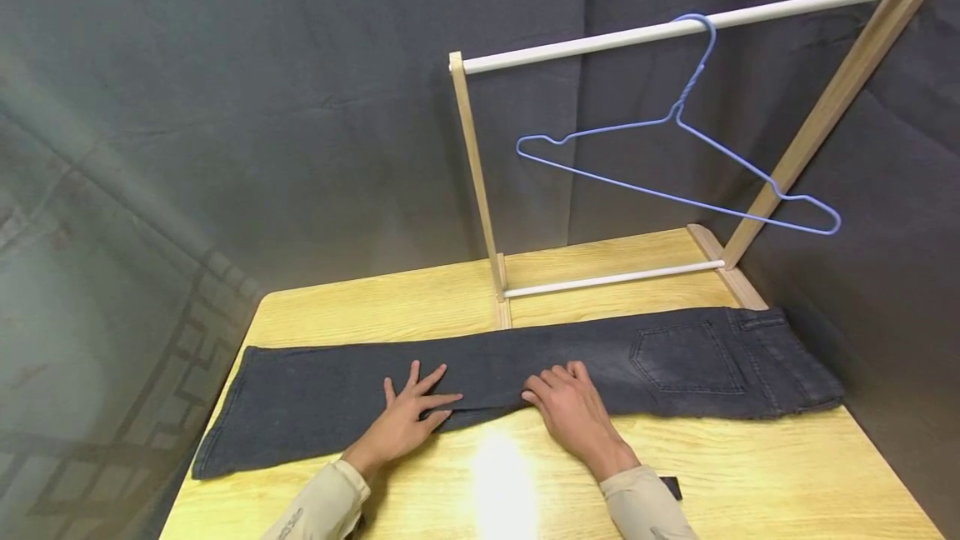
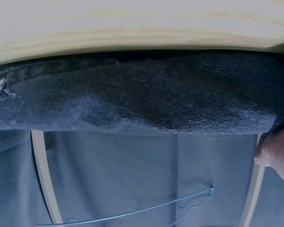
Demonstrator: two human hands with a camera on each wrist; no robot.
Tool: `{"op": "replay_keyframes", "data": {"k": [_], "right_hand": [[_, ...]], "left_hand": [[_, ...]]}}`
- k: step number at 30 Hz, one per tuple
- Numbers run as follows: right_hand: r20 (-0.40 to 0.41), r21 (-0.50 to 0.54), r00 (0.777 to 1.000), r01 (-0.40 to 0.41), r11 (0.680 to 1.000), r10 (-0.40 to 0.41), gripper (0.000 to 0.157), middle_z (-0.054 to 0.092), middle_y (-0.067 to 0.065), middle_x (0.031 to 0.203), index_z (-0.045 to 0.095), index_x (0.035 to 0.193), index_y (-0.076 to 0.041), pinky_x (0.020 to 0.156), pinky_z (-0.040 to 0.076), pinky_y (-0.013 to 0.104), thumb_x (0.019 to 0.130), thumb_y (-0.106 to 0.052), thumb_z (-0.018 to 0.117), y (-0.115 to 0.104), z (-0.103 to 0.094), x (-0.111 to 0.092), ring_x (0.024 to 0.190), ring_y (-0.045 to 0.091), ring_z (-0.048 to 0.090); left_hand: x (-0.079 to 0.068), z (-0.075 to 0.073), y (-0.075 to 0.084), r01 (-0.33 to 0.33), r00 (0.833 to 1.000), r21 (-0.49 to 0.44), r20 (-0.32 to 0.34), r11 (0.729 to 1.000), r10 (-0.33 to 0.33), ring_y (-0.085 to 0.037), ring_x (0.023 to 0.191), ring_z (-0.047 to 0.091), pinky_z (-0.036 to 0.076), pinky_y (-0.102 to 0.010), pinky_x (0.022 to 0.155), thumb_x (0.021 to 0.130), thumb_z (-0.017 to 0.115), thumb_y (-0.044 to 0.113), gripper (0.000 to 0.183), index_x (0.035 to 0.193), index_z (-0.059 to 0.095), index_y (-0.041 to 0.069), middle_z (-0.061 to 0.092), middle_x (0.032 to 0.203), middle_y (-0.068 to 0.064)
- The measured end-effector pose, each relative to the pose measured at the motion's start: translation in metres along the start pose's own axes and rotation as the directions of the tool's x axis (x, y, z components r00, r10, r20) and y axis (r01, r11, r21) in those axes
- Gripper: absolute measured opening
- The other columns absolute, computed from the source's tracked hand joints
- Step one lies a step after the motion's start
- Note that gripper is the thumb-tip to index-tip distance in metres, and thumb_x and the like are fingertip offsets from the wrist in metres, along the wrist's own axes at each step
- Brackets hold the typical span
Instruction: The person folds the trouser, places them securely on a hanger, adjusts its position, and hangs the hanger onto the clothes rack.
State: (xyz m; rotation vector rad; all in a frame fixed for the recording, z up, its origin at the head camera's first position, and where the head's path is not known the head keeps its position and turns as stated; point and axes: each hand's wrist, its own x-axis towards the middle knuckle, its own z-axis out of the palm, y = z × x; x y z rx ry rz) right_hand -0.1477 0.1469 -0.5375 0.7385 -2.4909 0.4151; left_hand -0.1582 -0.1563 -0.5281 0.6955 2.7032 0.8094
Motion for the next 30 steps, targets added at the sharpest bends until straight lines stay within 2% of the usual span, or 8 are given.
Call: {"op": "replay_keyframes", "data": {"k": [5,8,10,13,17,22,27,30], "right_hand": [[0.095,-0.002,0.993,-0.07,0.998,0.07,0.028,0.063,-0.011,0.097,0.066,0.104,-0.028,0.083,0.036,0.038,0.087,-0.05,0.062,-0.008,0.002,0.001,0.09,0.01,0.055],[0.123,-0.016,0.991,-0.056,0.998,0.058,0.035,0.061,-0.008,0.104,0.065,0.11,-0.027,0.085,0.037,0.04,0.086,-0.053,0.063,-0.016,0.006,0.002,0.097,0.013,0.055],[0.087,-0.027,0.996,-0.029,0.999,0.031,0.032,0.061,-0.007,0.104,0.065,0.108,-0.025,0.084,0.037,0.041,0.085,-0.047,0.066,-0.021,0.009,0.004,0.098,0.016,0.055],[-0.038,-0.048,0.999,-0.001,0.999,-0.001,0.023,0.062,-0.005,0.098,0.065,0.1,-0.023,0.081,0.037,0.04,0.081,-0.036,0.071,-0.024,0.012,0.006,0.096,0.018,0.056],[-0.181,-0.075,0.983,0.023,0.997,-0.036,0.015,0.064,-0.004,0.091,0.065,0.091,-0.021,0.079,0.035,0.041,0.078,-0.026,0.07,-0.023,0.012,0.007,0.092,0.02,0.057],[-0.183,-0.125,0.983,-0.027,0.992,0.003,0.021,0.065,-0.001,0.097,0.065,0.094,-0.019,0.083,0.036,0.043,0.074,-0.018,0.07,-0.015,0.0,-0.001,0.098,0.022,0.057],[-0.191,-0.137,0.978,-0.115,0.984,0.088,0.034,0.065,0.005,0.099,0.066,0.093,-0.016,0.081,0.034,0.046,0.061,-0.006,0.071,0.008,-0.017,-0.02,0.099,0.026,0.056],[-0.178,-0.132,0.975,-0.161,0.978,0.136,0.034,0.064,0.007,0.098,0.066,0.092,-0.014,0.081,0.033,0.048,0.059,-0.004,0.069,0.022,-0.025,-0.032,0.099,0.027,0.055]], "left_hand": [[0.007,-0.002,0.007,0.084,0.996,0.002,-0.019,0.996,-0.084,-0.041,0.148,-0.001,-0.015,-0.078,0.1,0.097,0.049,0.046,0.029,0.116,0.068,0.035,0.028,0.157,0.002],[0.009,-0.002,0.009,0.101,0.995,0.017,-0.006,0.995,-0.101,-0.042,0.148,-0.001,-0.014,-0.079,0.099,0.096,0.05,0.046,0.029,0.114,0.069,0.034,0.027,0.157,0.002],[0.009,-0.004,0.009,0.1,0.995,0.039,0.001,0.994,-0.1,-0.044,0.147,0.0,-0.011,-0.081,0.098,0.096,0.05,0.047,0.029,0.114,0.069,0.035,0.028,0.157,0.001],[0.008,-0.006,0.009,0.083,0.996,0.068,0.014,0.994,-0.084,-0.047,0.146,0.001,-0.007,-0.084,0.096,0.094,0.051,0.05,0.03,0.116,0.066,0.037,0.028,0.157,0.0],[0.007,-0.007,0.007,0.061,0.997,0.08,0.033,0.995,-0.064,-0.048,0.145,0.001,-0.006,-0.086,0.093,0.091,0.055,0.052,0.033,0.12,0.063,0.04,0.027,0.157,-0.002],[0.004,-0.007,0.006,0.063,0.997,0.09,0.049,0.994,-0.067,-0.044,0.147,-0.001,-0.006,-0.085,0.095,0.089,0.061,0.045,0.036,0.125,0.058,0.043,0.024,0.158,0.0],[0.004,-0.007,0.007,0.056,0.996,0.129,0.061,0.99,-0.064,-0.043,0.147,-0.001,-0.004,-0.084,0.097,0.089,0.065,0.036,0.047,0.133,0.051,0.043,0.023,0.159,0.001],[0.003,-0.007,0.007,0.057,0.995,0.164,0.066,0.985,-0.068,-0.042,0.148,-0.001,-0.003,-0.084,0.097,0.089,0.066,0.032,0.055,0.137,0.045,0.044,0.022,0.159,0.002]]}}
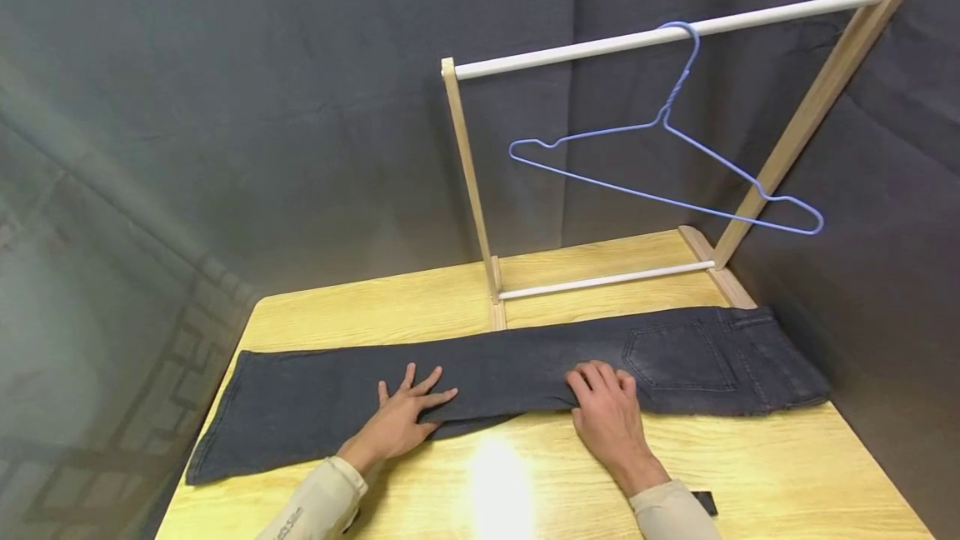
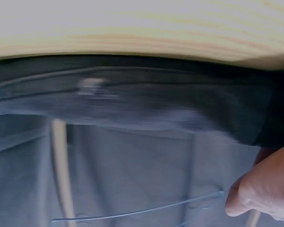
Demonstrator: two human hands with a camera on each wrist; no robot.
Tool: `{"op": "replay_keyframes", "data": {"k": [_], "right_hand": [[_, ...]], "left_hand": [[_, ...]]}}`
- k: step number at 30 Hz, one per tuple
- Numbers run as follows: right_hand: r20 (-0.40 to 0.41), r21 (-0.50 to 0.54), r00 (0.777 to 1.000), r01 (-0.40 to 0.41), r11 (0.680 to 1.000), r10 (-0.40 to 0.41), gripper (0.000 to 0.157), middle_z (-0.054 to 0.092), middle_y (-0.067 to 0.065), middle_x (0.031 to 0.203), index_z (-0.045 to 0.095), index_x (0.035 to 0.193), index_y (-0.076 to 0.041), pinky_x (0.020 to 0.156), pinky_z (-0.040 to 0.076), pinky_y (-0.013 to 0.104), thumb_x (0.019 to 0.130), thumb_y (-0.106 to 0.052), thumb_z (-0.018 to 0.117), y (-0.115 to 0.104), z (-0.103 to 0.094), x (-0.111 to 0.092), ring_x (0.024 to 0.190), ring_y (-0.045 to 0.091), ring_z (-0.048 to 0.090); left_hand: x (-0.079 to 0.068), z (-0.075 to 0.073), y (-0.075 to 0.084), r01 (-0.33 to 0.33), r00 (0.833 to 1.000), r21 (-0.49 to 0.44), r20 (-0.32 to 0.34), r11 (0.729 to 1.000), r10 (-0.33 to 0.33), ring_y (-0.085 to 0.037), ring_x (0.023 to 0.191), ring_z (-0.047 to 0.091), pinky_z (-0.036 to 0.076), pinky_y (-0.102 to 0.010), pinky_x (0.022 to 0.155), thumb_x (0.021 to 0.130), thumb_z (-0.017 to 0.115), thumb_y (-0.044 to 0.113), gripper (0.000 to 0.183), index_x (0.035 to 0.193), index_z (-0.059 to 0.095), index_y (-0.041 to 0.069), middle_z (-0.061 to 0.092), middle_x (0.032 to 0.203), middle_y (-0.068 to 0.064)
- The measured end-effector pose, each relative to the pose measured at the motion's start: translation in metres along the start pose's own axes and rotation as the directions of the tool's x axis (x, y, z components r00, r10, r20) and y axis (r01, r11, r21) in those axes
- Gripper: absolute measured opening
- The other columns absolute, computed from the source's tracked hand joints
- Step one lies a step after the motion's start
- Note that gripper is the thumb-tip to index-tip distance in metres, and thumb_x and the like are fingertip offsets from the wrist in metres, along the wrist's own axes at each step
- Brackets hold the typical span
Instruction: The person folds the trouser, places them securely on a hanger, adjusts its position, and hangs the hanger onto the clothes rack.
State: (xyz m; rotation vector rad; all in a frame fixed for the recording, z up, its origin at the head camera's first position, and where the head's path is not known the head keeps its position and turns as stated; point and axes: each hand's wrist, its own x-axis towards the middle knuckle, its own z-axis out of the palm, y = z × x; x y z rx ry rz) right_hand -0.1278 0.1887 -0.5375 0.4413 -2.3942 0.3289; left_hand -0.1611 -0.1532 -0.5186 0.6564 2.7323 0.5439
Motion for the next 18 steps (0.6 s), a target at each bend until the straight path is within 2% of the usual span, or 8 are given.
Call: {"op": "replay_keyframes", "data": {"k": [5,8,10,12,13,15,17,18], "right_hand": [[0.003,0.006,1.0,-0.027,1.0,0.027,0.026,0.062,0.008,0.097,0.064,0.089,-0.014,0.08,0.031,0.05,0.063,-0.016,0.065,0.021,-0.011,-0.012,0.1,0.031,0.052],[-0.108,0.042,0.994,0.0,0.999,0.005,0.022,0.063,0.01,0.093,0.065,0.084,-0.012,0.078,0.03,0.052,0.071,-0.028,0.058,0.03,-0.016,-0.014,0.099,0.034,0.052],[-0.21,0.065,0.978,0.019,0.998,-0.005,0.029,0.064,0.013,0.09,0.065,0.08,-0.01,0.077,0.029,0.054,0.079,-0.036,0.053,0.037,-0.021,-0.012,0.096,0.036,0.053],[-0.271,0.085,0.963,0.03,0.996,-0.006,0.037,0.064,0.014,0.088,0.065,0.077,-0.008,0.077,0.028,0.055,0.085,-0.041,0.05,0.045,-0.026,-0.012,0.094,0.037,0.053],[-0.268,0.089,0.963,0.033,0.995,-0.007,0.04,0.064,0.013,0.088,0.064,0.077,-0.008,0.077,0.027,0.055,0.087,-0.043,0.048,0.048,-0.027,-0.012,0.094,0.036,0.052],[-0.187,0.092,0.982,0.03,0.995,-0.012,0.032,0.064,0.011,0.092,0.065,0.081,-0.01,0.077,0.027,0.054,0.084,-0.039,0.051,0.053,-0.03,-0.016,0.098,0.035,0.051],[-0.033,0.082,0.999,0.035,0.996,-0.032,0.024,0.063,0.008,0.099,0.066,0.088,-0.015,0.078,0.028,0.052,0.079,-0.036,0.06,0.056,-0.031,-0.022,0.103,0.031,0.049],[0.04,0.084,0.998,0.05,0.995,-0.053,0.025,0.063,0.006,0.102,0.067,0.092,-0.017,0.078,0.028,0.05,0.076,-0.036,0.064,0.057,-0.031,-0.026,0.105,0.03,0.049]], "left_hand": [[-0.001,0.0,-0.001,0.0,1.0,0.017,-0.001,1.0,0.0,-0.042,0.148,0.001,-0.002,-0.084,0.098,0.087,0.068,0.025,0.064,0.14,0.04,0.045,0.021,0.159,0.003],[-0.001,0.001,-0.002,0.0,1.0,0.003,0.007,1.0,0.0,-0.04,0.148,-0.001,-0.003,-0.083,0.098,0.087,0.068,0.023,0.066,0.14,0.039,0.047,0.021,0.16,0.004],[-0.001,0.003,-0.001,-0.006,1.0,-0.008,0.011,1.0,0.006,-0.04,0.148,-0.001,-0.003,-0.083,0.098,0.087,0.068,0.022,0.067,0.141,0.038,0.047,0.02,0.16,0.004],[-0.001,0.004,-0.001,-0.01,1.0,-0.014,0.009,1.0,0.01,-0.04,0.148,-0.001,-0.003,-0.083,0.098,0.087,0.068,0.023,0.066,0.141,0.038,0.047,0.02,0.16,0.004],[-0.001,0.004,-0.001,-0.011,1.0,-0.015,0.008,1.0,0.011,-0.04,0.148,0.0,-0.003,-0.083,0.098,0.087,0.068,0.024,0.067,0.141,0.038,0.046,0.02,0.16,0.004],[0.0,0.003,0.0,-0.008,1.0,-0.002,0.004,1.0,0.008,-0.041,0.148,0.001,-0.001,-0.083,0.099,0.086,0.069,0.025,0.067,0.141,0.038,0.046,0.021,0.159,0.004],[0.0,0.002,-0.001,0.001,1.0,0.013,0.003,1.0,-0.001,-0.04,0.148,0.001,-0.001,-0.083,0.1,0.086,0.07,0.027,0.067,0.141,0.037,0.047,0.021,0.159,0.005],[0.0,0.001,-0.002,0.002,1.0,0.018,0.005,1.0,-0.002,-0.04,0.148,0.001,-0.001,-0.083,0.1,0.085,0.07,0.027,0.068,0.141,0.037,0.048,0.021,0.159,0.005]]}}
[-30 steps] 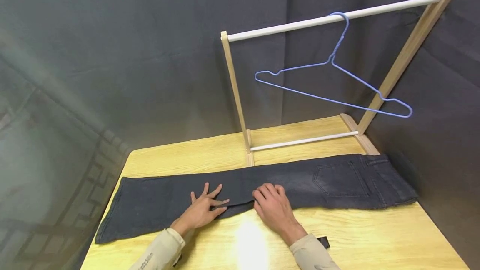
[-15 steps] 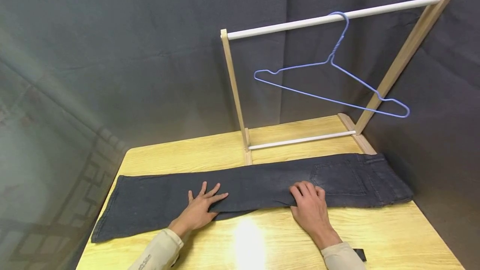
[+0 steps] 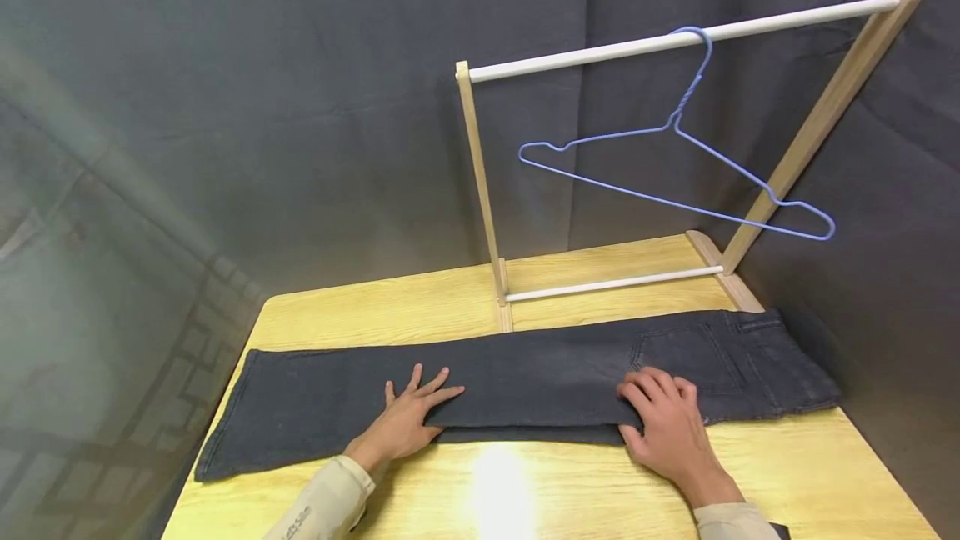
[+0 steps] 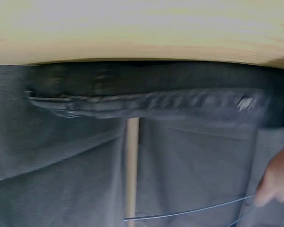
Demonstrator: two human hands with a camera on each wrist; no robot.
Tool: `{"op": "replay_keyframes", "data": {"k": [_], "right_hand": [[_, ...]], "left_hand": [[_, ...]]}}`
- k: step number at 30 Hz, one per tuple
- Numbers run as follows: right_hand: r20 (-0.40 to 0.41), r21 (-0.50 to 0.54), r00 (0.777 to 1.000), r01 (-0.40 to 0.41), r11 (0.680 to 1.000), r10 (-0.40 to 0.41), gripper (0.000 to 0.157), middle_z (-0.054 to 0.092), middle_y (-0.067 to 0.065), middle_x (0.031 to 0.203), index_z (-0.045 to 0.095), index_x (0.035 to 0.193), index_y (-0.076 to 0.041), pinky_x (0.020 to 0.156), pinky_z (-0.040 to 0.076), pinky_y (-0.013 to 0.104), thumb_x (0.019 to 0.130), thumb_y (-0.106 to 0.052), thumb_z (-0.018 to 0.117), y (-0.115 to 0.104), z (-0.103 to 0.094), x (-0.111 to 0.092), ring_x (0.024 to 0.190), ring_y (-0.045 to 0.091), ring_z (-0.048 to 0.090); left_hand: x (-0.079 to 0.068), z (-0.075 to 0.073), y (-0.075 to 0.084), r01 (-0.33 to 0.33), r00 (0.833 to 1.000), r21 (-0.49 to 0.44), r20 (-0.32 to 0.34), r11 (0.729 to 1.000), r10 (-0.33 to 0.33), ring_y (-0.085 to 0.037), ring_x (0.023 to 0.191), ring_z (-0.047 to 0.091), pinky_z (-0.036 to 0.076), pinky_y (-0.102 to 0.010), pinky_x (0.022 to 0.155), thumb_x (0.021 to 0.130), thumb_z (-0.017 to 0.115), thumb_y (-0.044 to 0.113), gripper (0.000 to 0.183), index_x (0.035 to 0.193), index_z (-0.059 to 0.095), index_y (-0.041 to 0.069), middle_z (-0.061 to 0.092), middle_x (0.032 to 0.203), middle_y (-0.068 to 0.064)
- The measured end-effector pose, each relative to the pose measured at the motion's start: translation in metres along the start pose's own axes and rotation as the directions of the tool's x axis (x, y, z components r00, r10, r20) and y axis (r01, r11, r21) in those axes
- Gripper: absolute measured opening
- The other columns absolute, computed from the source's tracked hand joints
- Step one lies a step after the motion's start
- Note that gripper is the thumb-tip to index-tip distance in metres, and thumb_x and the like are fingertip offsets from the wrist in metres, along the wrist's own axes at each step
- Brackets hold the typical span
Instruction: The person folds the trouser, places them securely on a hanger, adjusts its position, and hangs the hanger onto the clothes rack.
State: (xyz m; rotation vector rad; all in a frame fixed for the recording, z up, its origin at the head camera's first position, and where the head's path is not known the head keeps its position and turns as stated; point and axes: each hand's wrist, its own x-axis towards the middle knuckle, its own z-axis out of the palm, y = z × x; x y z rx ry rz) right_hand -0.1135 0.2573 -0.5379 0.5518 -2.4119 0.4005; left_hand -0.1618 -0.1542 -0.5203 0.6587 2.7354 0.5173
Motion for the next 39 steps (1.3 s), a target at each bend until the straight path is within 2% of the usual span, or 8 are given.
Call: {"op": "replay_keyframes", "data": {"k": [3,7,20,25,28,32,35,39], "right_hand": [[0.127,0.019,0.99,0.06,0.998,-0.062,0.036,0.062,0.0,0.109,0.067,0.103,-0.02,0.081,0.028,0.045,0.075,-0.042,0.069,0.006,-0.004,-0.011,0.11,0.023,0.047],[0.094,0.082,0.982,0.156,0.984,-0.164,0.04,0.064,-0.003,0.113,0.069,0.11,-0.021,0.085,0.029,0.042,0.087,-0.053,0.059,0.011,-0.008,-0.017,0.111,0.018,0.049],[0.266,0.099,0.915,0.286,0.953,-0.303,0.054,0.052,0.0,0.143,0.053,0.136,-0.031,0.117,0.008,0.024,0.083,-0.021,0.063,0.003,-0.001,-0.021,0.135,0.016,0.042],[0.32,0.056,0.901,0.29,0.955,-0.293,0.056,0.046,0.001,0.147,0.046,0.142,-0.023,0.121,0.002,0.022,0.087,-0.02,0.057,-0.002,0.001,-0.025,0.14,0.015,0.036],[0.31,0.065,0.904,0.289,0.955,-0.295,0.042,0.047,0.002,0.147,0.045,0.143,-0.019,0.121,0.004,0.021,0.101,-0.024,0.039,-0.005,0.001,-0.024,0.143,0.013,0.033],[0.238,0.097,0.92,0.297,0.95,-0.311,0.048,0.053,0.001,0.142,0.05,0.139,-0.016,0.12,0.011,0.018,0.107,-0.025,0.016,-0.011,0.002,-0.02,0.136,0.014,0.043],[0.228,0.095,0.928,0.282,0.955,-0.296,0.048,0.056,-0.001,0.139,0.053,0.137,-0.017,0.118,0.013,0.014,0.107,-0.024,0.016,-0.015,0.003,-0.02,0.127,0.017,0.053],[0.279,0.092,0.93,0.224,0.97,-0.241,0.042,0.056,-0.002,0.138,0.053,0.137,-0.021,0.116,0.01,0.008,0.097,-0.009,0.049,-0.017,0.004,-0.023,0.123,0.017,0.056]], "left_hand": [[0.001,0.0,0.0,-0.007,1.0,0.01,0.014,1.0,0.007,-0.041,0.148,0.0,-0.001,-0.082,0.1,0.086,0.07,0.027,0.069,0.142,0.035,0.048,0.02,0.16,0.005],[0.003,-0.001,0.002,-0.01,1.0,0.023,0.026,1.0,0.01,-0.04,0.148,-0.001,-0.001,-0.082,0.101,0.086,0.069,0.028,0.07,0.142,0.033,0.049,0.018,0.16,0.007],[-0.004,0.006,-0.013,-0.109,0.985,0.104,0.145,0.989,0.094,-0.038,0.147,-0.018,-0.015,-0.076,0.101,0.096,0.053,0.033,0.073,0.151,0.007,0.045,-0.01,0.162,0.004],[-0.01,0.01,-0.017,-0.167,0.986,0.287,0.065,0.943,0.155,-0.042,0.148,-0.003,0.009,-0.081,0.102,0.092,0.06,0.036,0.08,0.151,0.007,0.043,-0.004,0.163,-0.001],[-0.012,0.013,-0.018,-0.183,0.979,0.423,-0.006,0.888,0.204,-0.044,0.147,0.009,0.025,-0.081,0.096,0.088,0.066,0.036,0.086,0.151,0.007,0.044,0.003,0.163,-0.004],[-0.013,0.015,-0.019,-0.185,0.971,0.456,-0.053,0.871,0.235,-0.044,0.146,0.016,0.032,-0.078,0.094,0.091,0.062,0.018,0.084,0.15,0.009,0.045,0.008,0.162,-0.005],[-0.015,0.013,-0.019,-0.196,0.965,0.462,-0.067,0.865,0.255,-0.043,0.145,0.02,0.035,-0.075,0.095,0.091,0.054,0.002,0.084,0.15,0.013,0.044,0.012,0.162,-0.006],[-0.024,0.01,-0.024,-0.211,0.956,0.47,-0.085,0.857,0.281,-0.041,0.145,0.022,0.037,-0.069,0.099,0.089,0.054,-0.008,0.086,0.151,0.018,0.039,0.016,0.161,-0.007]]}}
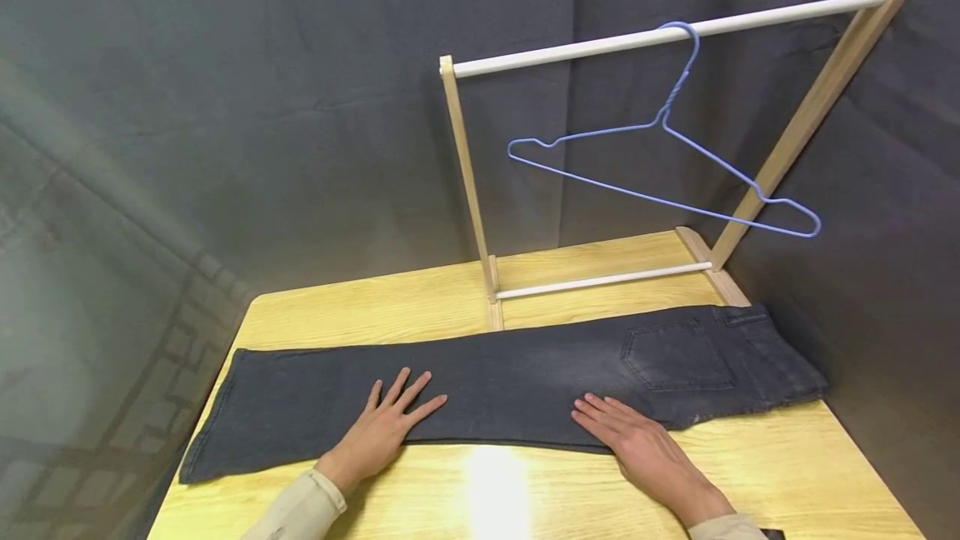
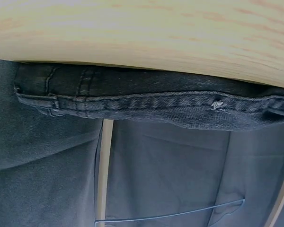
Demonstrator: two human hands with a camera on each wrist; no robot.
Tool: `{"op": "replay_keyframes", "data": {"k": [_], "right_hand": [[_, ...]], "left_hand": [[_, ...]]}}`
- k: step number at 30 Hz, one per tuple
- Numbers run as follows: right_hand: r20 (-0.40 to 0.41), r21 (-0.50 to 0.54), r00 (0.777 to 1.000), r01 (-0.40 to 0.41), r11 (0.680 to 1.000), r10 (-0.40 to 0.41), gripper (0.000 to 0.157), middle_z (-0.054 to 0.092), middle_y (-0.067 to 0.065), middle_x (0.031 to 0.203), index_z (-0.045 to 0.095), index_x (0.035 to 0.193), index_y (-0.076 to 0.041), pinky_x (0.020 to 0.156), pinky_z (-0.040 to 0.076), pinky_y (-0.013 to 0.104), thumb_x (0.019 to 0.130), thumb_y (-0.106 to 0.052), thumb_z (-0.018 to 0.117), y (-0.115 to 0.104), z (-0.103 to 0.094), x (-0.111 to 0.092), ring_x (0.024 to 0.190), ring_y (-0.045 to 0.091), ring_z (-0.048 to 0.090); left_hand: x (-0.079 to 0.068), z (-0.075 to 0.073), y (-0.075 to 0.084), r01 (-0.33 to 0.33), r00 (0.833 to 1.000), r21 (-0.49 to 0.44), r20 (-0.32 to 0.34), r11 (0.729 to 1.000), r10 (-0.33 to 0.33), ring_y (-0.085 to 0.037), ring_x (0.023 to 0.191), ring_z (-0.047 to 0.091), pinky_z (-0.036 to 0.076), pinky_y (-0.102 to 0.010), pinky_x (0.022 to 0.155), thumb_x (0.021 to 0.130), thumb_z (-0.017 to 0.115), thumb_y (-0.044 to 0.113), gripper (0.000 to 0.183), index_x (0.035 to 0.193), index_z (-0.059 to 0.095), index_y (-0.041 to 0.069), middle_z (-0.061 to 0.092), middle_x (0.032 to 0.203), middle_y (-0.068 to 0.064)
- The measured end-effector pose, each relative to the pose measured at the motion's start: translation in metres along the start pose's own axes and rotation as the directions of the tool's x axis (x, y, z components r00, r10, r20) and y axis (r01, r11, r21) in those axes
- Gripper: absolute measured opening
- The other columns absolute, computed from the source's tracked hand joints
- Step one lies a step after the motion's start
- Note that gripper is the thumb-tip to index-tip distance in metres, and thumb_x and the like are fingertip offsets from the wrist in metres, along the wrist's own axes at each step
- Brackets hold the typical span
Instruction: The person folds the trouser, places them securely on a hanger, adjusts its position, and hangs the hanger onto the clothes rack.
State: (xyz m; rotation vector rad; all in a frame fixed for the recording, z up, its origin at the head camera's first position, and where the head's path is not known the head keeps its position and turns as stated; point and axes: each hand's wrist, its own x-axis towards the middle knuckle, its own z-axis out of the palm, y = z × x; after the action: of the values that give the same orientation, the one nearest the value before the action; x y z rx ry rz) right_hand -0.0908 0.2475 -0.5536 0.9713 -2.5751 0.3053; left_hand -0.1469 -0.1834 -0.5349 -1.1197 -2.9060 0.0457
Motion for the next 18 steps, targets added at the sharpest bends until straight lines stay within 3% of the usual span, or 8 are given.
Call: {"op": "replay_keyframes", "data": {"k": [3,4,7,9,11,18], "right_hand": [[0.03,0.015,0.999,-0.03,0.999,0.029,0.069,0.055,-0.003,0.139,0.052,0.138,-0.023,0.114,0.007,0.005,0.076,0.003,0.067,-0.002,0.0,-0.001,0.125,0.014,0.054],[0.035,0.017,0.999,-0.034,0.999,0.034,0.069,0.055,-0.003,0.139,0.052,0.138,-0.024,0.114,0.007,0.004,0.076,0.004,0.066,-0.002,-0.001,-0.001,0.125,0.014,0.053],[0.03,0.011,0.999,-0.024,1.0,0.024,0.043,0.054,-0.004,0.14,0.051,0.138,-0.024,0.114,0.007,0.006,0.098,-0.009,0.046,-0.002,-0.002,-0.001,0.125,0.014,0.053],[0.013,0.009,1.0,-0.009,1.0,0.009,0.04,0.054,-0.004,0.14,0.051,0.138,-0.023,0.115,0.008,0.007,0.106,-0.02,0.027,-0.001,-0.003,0.0,0.124,0.016,0.055],[-0.003,0.005,1.0,0.0,1.0,0.0,0.053,0.055,-0.005,0.139,0.052,0.137,-0.023,0.116,0.01,0.009,0.106,-0.029,0.01,0.0,-0.003,0.002,0.122,0.018,0.057],[-0.006,0.002,1.0,-0.012,1.0,0.012,0.061,0.056,-0.007,0.137,0.055,0.135,-0.025,0.116,0.01,0.008,0.104,-0.027,0.002,0.0,-0.001,0.002,0.12,0.019,0.059]], "left_hand": [[-0.013,-0.001,-0.007,0.023,1.0,-0.003,-0.003,1.0,-0.023,-0.041,0.146,0.019,0.037,-0.066,0.103,0.089,0.056,-0.008,0.086,0.151,0.019,0.038,0.017,0.161,-0.006],[-0.017,-0.001,-0.01,0.039,0.999,-0.006,0.0,0.999,-0.039,-0.041,0.146,0.019,0.036,-0.065,0.104,0.089,0.057,-0.006,0.085,0.151,0.019,0.039,0.016,0.161,-0.005],[-0.031,-0.002,-0.02,0.098,0.995,-0.028,0.016,0.995,-0.098,-0.04,0.147,0.017,0.035,-0.065,0.105,0.09,0.057,-0.003,0.084,0.151,0.019,0.04,0.016,0.161,-0.003],[-0.04,-0.003,-0.028,0.132,0.991,-0.052,0.026,0.99,-0.13,-0.04,0.147,0.016,0.033,-0.065,0.107,0.089,0.057,-0.003,0.084,0.15,0.019,0.04,0.015,0.162,-0.003],[-0.05,-0.003,-0.037,0.142,0.99,-0.081,0.029,0.987,-0.14,-0.042,0.146,0.017,0.031,-0.066,0.107,0.088,0.058,-0.004,0.084,0.151,0.021,0.039,0.015,0.162,-0.004],[-0.081,0.001,-0.068,0.125,0.992,-0.12,0.007,0.985,-0.125,-0.042,0.145,0.023,0.034,-0.067,0.103,0.082,0.059,-0.017,0.091,0.15,0.026,0.034,0.019,0.161,-0.007]]}}
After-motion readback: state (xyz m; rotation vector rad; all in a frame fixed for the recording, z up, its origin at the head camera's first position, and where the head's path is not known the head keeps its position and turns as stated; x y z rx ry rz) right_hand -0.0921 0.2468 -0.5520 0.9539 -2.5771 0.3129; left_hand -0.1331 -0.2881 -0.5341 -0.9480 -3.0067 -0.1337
